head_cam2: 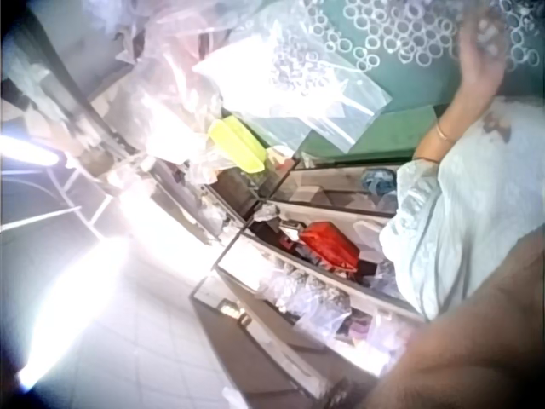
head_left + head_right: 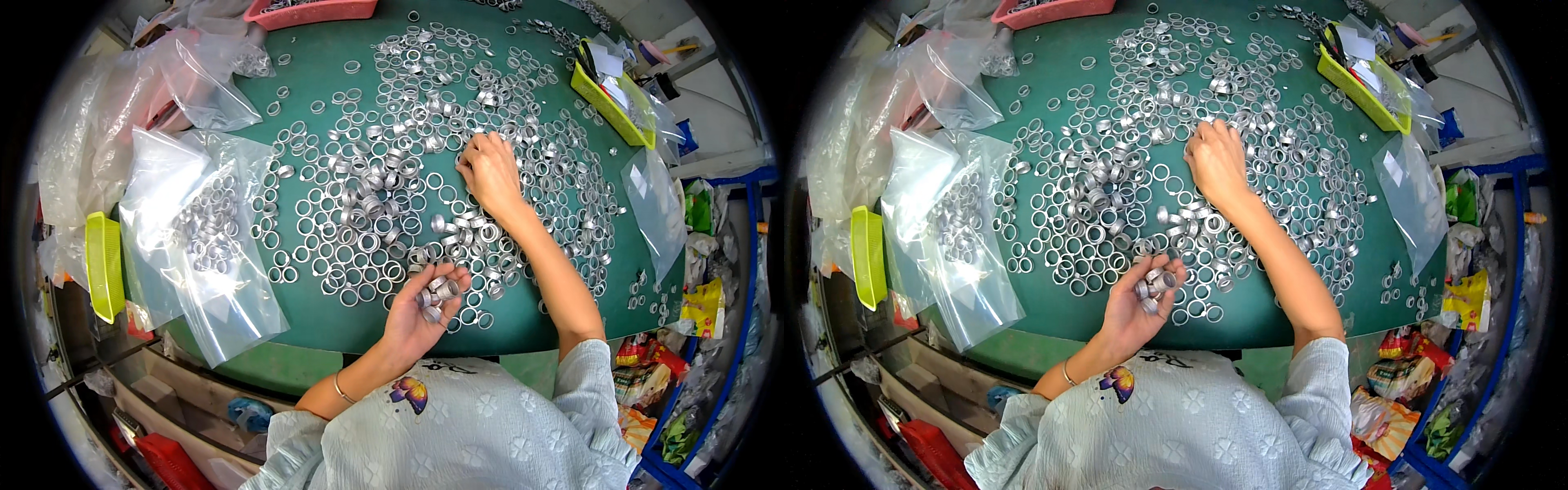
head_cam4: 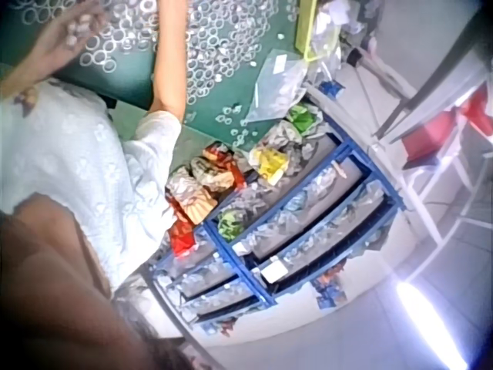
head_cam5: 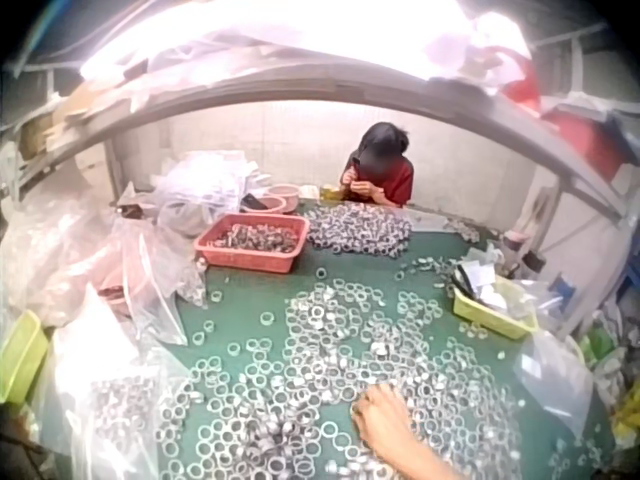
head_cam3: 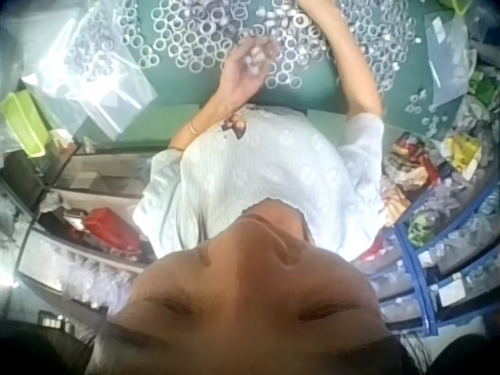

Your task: The person sorts small metal rings on a green work table, picking them up from a large pile, placing some into plastic bags, and moving others onto shelves.

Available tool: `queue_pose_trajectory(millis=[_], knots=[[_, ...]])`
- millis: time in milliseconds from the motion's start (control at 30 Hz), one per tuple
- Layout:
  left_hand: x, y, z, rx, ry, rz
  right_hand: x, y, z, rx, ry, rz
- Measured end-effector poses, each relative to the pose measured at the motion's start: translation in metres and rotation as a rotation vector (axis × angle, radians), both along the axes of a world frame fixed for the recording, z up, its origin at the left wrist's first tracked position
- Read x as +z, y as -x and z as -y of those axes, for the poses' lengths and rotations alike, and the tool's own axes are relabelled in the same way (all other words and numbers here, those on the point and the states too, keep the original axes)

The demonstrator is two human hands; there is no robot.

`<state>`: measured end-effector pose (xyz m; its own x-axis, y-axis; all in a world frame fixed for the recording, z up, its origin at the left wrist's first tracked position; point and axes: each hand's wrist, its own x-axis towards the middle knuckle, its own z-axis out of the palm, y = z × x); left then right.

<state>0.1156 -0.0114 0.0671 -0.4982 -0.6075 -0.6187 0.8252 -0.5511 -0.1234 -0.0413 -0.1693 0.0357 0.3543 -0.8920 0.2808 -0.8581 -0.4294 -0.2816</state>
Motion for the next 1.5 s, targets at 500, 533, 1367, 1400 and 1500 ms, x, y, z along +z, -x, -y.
queue_pose_trajectory(millis=[500, 533, 1367, 1400, 1500], knots=[[-0.025, -0.005, -0.011, -0.070, 0.334, -0.086, 0.008, -0.001, 0.034, 0.062, 0.031, 0.176], [-0.023, -0.003, -0.012, -0.094, 0.350, -0.024, 0.001, -0.001, 0.033, 0.063, 0.015, 0.114], [-0.022, 0.032, 0.031, -0.516, 0.460, -0.094, 0.006, 0.018, 0.032, 0.028, -0.048, 0.276], [-0.025, 0.032, 0.034, -0.516, 0.455, -0.155, 0.002, 0.012, 0.032, 0.020, -0.073, 0.206], [-0.023, 0.036, 0.036, -0.521, 0.412, -0.046, -0.002, 0.006, 0.025, 0.049, -0.019, 0.119]])
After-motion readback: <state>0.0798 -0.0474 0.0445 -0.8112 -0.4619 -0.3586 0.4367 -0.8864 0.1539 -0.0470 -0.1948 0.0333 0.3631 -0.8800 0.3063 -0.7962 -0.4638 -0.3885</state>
